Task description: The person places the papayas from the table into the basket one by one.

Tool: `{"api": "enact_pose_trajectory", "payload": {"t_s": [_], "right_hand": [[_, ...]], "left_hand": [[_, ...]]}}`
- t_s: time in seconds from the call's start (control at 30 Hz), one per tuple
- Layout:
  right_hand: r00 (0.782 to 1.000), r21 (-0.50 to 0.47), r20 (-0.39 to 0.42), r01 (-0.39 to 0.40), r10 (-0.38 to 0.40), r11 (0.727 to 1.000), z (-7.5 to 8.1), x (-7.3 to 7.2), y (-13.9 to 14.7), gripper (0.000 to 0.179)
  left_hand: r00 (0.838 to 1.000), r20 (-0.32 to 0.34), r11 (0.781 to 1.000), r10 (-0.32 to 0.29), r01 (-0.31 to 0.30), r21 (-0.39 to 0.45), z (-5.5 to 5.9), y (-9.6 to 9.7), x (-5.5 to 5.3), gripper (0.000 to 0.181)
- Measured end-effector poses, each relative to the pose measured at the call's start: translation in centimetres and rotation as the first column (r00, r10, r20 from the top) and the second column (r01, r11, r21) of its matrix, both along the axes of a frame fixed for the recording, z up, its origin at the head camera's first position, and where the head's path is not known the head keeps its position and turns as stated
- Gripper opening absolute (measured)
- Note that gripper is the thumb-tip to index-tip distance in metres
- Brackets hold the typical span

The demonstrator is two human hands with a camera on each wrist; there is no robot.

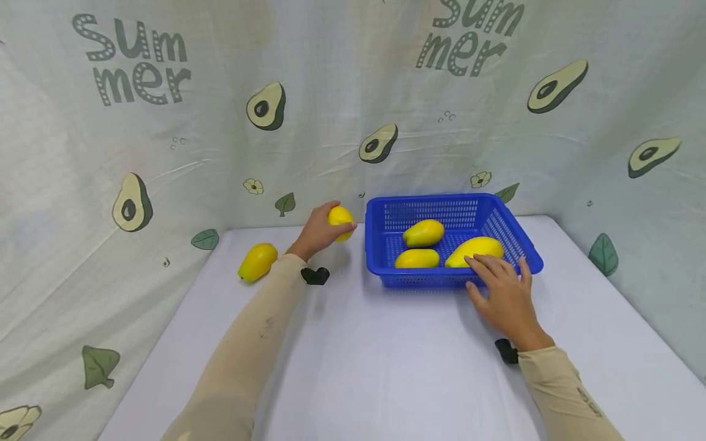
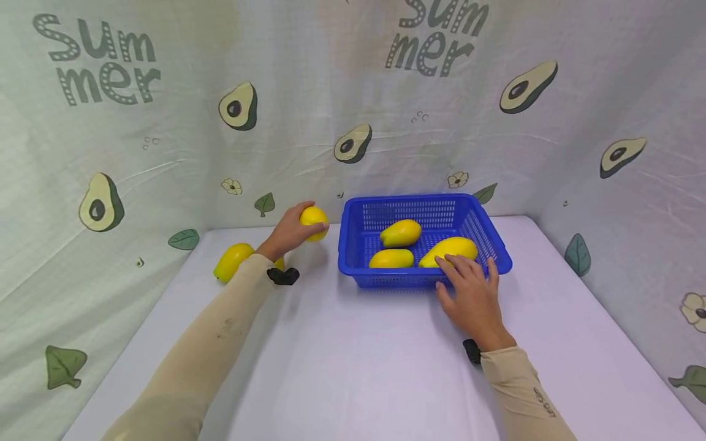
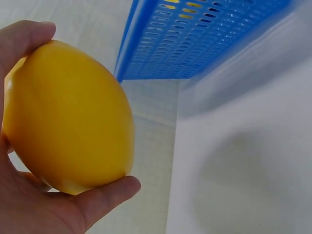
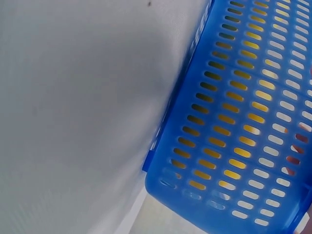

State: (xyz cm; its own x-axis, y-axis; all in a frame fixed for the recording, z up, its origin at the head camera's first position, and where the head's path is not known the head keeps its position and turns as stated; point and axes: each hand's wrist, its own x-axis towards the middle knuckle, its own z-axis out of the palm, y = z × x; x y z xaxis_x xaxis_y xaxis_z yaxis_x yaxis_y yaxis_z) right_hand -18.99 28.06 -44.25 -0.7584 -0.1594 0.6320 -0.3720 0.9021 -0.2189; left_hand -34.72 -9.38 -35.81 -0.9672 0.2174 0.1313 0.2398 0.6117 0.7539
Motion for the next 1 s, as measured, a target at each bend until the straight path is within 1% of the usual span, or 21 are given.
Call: {"api": "enact_pose_trajectory", "payload": {"t_s": [0.13, 0.47, 0.6, 0.8, 1.0], "right_hand": [[1.0, -0.003, 0.012, 0.009, -0.009, 1.0, 0.0, 0.1, 0.0, 0.054], [1.0, -0.006, 0.014, 0.007, -0.007, 1.0, -0.2, 0.0, 0.1, 0.054], [1.0, -0.001, 0.018, 0.01, -0.01, 1.0, -0.1, -0.1, 0.1, 0.054], [1.0, -0.002, 0.026, 0.013, -0.013, 1.0, -0.1, -0.1, 0.1, 0.054], [1.0, -0.007, 0.013, 0.003, -0.003, 1.0, -0.2, -0.1, 0.2, 0.054]], "left_hand": [[1.0, 0.003, 1.0, -0.004, 0.004, 0.019, 0.6, 0.3, 0.0, 0.081], [1.0, -0.01, 1.0, -0.005, 0.005, 0.02, 1.6, 1.0, 0.3, 0.079], [1.0, -0.004, 1.0, -0.006, 0.006, 0.018, 2.0, 1.3, 0.4, 0.079], [1.0, 0.0, 1.0, -0.011, 0.011, 0.005, 2.4, 1.8, 0.3, 0.08], [0.999, -0.027, 0.999, -0.043, 0.043, 0.005, 2.5, 2.0, 0.2, 0.08]]}}
